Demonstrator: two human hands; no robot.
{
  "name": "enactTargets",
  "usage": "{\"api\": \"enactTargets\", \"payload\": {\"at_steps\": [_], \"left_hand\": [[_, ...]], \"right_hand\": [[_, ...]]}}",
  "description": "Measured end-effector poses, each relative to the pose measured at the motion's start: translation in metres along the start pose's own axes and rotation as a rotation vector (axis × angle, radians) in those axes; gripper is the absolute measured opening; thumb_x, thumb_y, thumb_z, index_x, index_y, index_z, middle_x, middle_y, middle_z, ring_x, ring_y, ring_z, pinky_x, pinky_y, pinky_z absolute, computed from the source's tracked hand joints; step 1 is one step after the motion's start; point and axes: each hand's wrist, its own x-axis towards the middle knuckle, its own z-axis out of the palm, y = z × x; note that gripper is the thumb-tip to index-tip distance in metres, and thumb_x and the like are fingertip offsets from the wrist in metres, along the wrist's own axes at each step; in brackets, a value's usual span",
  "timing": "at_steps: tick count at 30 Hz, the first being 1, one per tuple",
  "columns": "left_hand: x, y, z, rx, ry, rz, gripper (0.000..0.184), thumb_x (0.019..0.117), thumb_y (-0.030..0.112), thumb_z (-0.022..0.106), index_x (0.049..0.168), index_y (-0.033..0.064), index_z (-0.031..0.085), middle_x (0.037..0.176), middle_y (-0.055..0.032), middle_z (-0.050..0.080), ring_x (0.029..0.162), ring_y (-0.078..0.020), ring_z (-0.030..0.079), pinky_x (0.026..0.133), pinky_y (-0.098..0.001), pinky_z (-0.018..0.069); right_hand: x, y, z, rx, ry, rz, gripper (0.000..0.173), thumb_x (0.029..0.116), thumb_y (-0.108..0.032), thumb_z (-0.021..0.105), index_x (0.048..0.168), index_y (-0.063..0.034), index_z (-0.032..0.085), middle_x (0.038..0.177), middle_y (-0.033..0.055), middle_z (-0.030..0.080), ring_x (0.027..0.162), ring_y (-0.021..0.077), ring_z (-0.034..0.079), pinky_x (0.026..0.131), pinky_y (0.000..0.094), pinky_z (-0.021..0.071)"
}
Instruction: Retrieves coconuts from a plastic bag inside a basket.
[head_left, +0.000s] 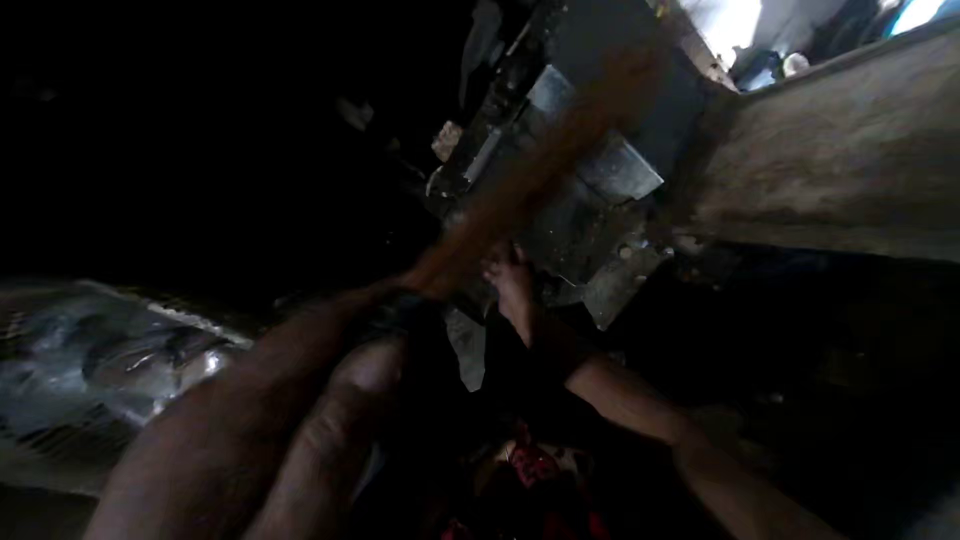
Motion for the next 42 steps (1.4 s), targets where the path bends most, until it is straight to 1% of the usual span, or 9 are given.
{"api": "enactTargets", "payload": {"at_steps": [3, 12, 18, 23, 27, 30, 33, 39, 42], "left_hand": [[-0.038, -0.088, -0.039, 0.151, 0.17, -0.192, 0.041, 0.1079, 0.042, 0.046, 0.139, 0.019, 0.058, 0.078, 0.0, 0.06, 0.052, -0.0115, 0.052, 0.042, -0.0301, 0.0471], [-0.095, -0.201, -0.051, 0.192, 0.243, -0.375, 0.045, 0.1069, 0.042, 0.043, 0.136, 0.0127, 0.059, 0.085, -0.0006, 0.065, 0.063, -0.0081, 0.059, 0.056, -0.0313, 0.0533], [-0.106, -0.239, -0.051, 0.222, 0.171, -0.421, 0.05, 0.1055, 0.048, 0.039, 0.138, 0.0154, 0.06, 0.098, -0.0064, 0.071, 0.078, -0.0166, 0.067, 0.07, -0.0449, 0.0574], [-0.111, -0.259, -0.055, 0.198, 0.18, -0.439, 0.049, 0.1049, 0.044, 0.038, 0.14, 0.0173, 0.059, 0.098, -0.0064, 0.071, 0.077, -0.0178, 0.067, 0.068, -0.0464, 0.0571], [-0.108, -0.26, -0.062, 0.185, 0.185, -0.46, 0.047, 0.1048, 0.04, 0.04, 0.139, 0.0145, 0.06, 0.103, -0.0086, 0.072, 0.08, -0.0206, 0.069, 0.072, -0.0492, 0.0579], [-0.103, -0.256, -0.067, 0.195, 0.182, -0.472, 0.045, 0.1061, 0.041, 0.042, 0.138, 0.0148, 0.06, 0.101, -0.0075, 0.071, 0.081, -0.02, 0.069, 0.074, -0.0479, 0.0582], [-0.097, -0.244, -0.07, 0.156, 0.217, -0.441, 0.042, 0.1074, 0.035, 0.045, 0.141, 0.0139, 0.059, 0.111, -0.0077, 0.072, 0.092, -0.0184, 0.071, 0.084, -0.0455, 0.0594], [-0.101, -0.234, -0.089, 0.078, 0.74, -0.056, 0.044, 0.1077, 0.025, 0.045, 0.142, -0.0017, 0.053, 0.116, -0.0096, 0.07, 0.092, -0.0112, 0.069, 0.083, -0.0314, 0.0608], [-0.108, -0.229, -0.112, 0.163, 1.01, 0.043, 0.05, 0.1092, 0.032, 0.042, 0.142, -0.0047, 0.049, 0.108, -0.0095, 0.068, 0.077, -0.0091, 0.064, 0.069, -0.028, 0.059]], "right_hand": [[0.01, 0.0, 0.006, -0.03, 0.071, -0.047, 0.043, 0.1129, -0.032, 0.038, 0.141, -0.0043, 0.055, 0.133, 0.0138, 0.065, 0.109, 0.0213, 0.068, 0.092, 0.039, 0.0563], [0.005, 0.007, 0.031, -0.077, 0.338, -0.043, 0.052, 0.1046, -0.044, 0.057, 0.143, -0.0095, 0.053, 0.129, 0.0101, 0.065, 0.105, 0.022, 0.067, 0.087, 0.0411, 0.0572], [0.016, 0.01, 0.032, 0.348, 0.129, -0.035, 0.042, 0.1119, -0.038, 0.03, 0.14, -0.0129, 0.05, 0.131, 0.0049, 0.063, 0.116, 0.0185, 0.064, 0.095, 0.0378, 0.054], [0.03, 0.023, 0.025, 0.536, 0.103, -0.042, 0.036, 0.1096, -0.035, 0.033, 0.13, -0.0142, 0.055, 0.113, 0.0012, 0.065, 0.103, 0.0122, 0.066, 0.088, 0.0316, 0.0559], [0.019, 0.017, 0.043, 0.206, 0.368, -0.018, 0.021, 0.1092, -0.032, 0.045, 0.112, -0.0129, 0.055, 0.092, -0.0006, 0.06, 0.077, 0.0067, 0.061, 0.068, 0.0208, 0.0533], [0.007, 0.013, 0.054, 0.208, 0.367, -0.068, 0.035, 0.1112, -0.03, 0.04, 0.129, -0.004, 0.056, 0.113, 0.0111, 0.065, 0.095, 0.0192, 0.065, 0.08, 0.0345, 0.0554], [0.008, 0.014, 0.042, 0.299, 0.3, -0.085, 0.036, 0.112, -0.028, 0.037, 0.137, -0.006, 0.051, 0.122, 0.0097, 0.063, 0.102, 0.0183, 0.066, 0.085, 0.0343, 0.0566], [0.003, 0.005, 0.047, 0.573, 0.157, 0.051, 0.027, 0.111, -0.034, 0.035, 0.112, -0.0161, 0.055, 0.093, -0.0023, 0.065, 0.084, 0.0095, 0.068, 0.077, 0.0294, 0.0594], [-0.001, 0.0, 0.053, 0.5, 0.268, 0.034, 0.024, 0.1113, -0.03, 0.038, 0.122, -0.0124, 0.05, 0.101, 0.0018, 0.058, 0.086, 0.0106, 0.063, 0.077, 0.0274, 0.0547]]}}
